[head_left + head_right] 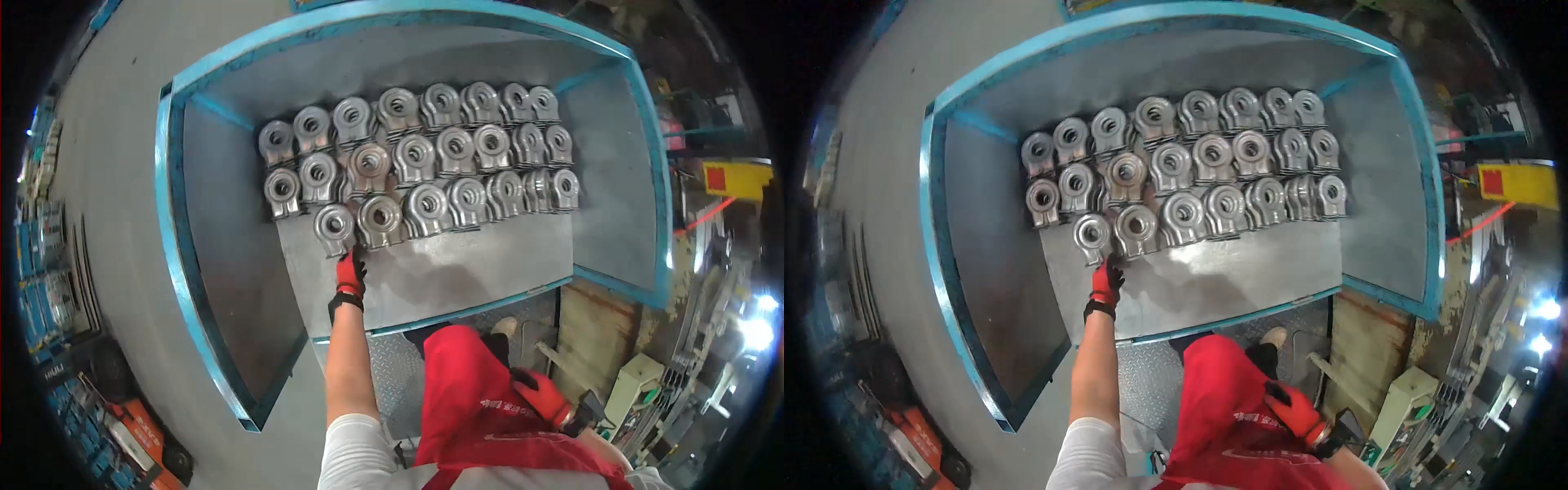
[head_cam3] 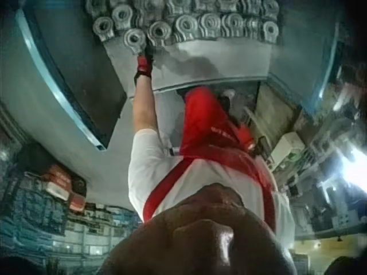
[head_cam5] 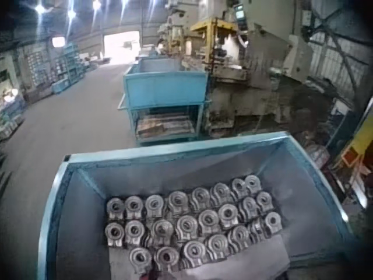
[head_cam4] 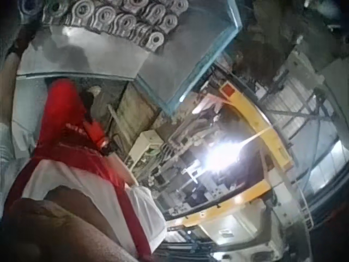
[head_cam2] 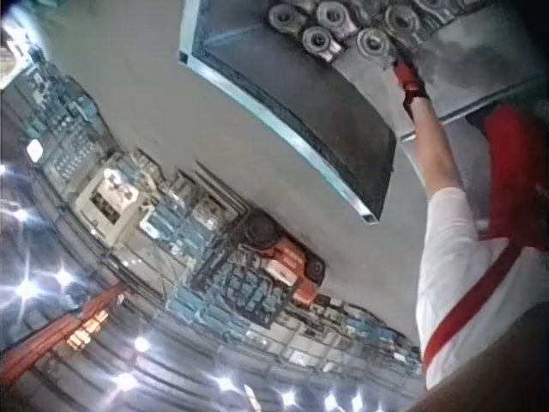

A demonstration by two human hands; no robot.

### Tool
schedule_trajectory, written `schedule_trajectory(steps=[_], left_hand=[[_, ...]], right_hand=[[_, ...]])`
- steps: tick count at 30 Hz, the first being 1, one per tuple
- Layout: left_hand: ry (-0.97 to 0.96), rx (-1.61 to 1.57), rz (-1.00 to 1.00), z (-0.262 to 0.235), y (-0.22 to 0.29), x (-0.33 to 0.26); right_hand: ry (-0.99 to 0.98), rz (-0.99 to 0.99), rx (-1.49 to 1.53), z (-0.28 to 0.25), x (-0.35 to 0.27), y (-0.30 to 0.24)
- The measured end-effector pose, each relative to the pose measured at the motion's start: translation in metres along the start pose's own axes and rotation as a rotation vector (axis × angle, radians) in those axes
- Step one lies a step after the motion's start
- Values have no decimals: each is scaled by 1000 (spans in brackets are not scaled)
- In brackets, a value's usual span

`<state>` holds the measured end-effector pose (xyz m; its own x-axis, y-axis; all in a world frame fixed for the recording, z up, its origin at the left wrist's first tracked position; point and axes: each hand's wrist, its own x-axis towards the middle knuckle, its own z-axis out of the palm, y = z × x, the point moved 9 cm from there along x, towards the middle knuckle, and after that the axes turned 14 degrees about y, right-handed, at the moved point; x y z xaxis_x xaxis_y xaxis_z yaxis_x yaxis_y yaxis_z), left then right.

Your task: Loading metal rings into a large hydraulic press machine and operating the control panel buttons to stamp the parts.

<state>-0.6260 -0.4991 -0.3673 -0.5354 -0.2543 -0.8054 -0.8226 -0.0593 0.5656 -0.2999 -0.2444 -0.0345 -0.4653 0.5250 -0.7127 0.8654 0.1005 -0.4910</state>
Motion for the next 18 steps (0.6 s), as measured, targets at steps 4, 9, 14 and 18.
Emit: schedule_trajectory(steps=[4, 9, 14, 18], left_hand=[[143, -68, 28, -5, -3, -31], [-206, 29, 31, 60, -25, -159], [-647, 228, -84, 155, -79, -330], [-1341, 761, 1091, 260, -107, -506]], right_hand=[[37, -54, 110, -26, -13, 0], [191, -119, 122, -79, -38, 45], [296, -85, 192, -143, -68, 82], [594, -175, 257, -205, -98, 126]])
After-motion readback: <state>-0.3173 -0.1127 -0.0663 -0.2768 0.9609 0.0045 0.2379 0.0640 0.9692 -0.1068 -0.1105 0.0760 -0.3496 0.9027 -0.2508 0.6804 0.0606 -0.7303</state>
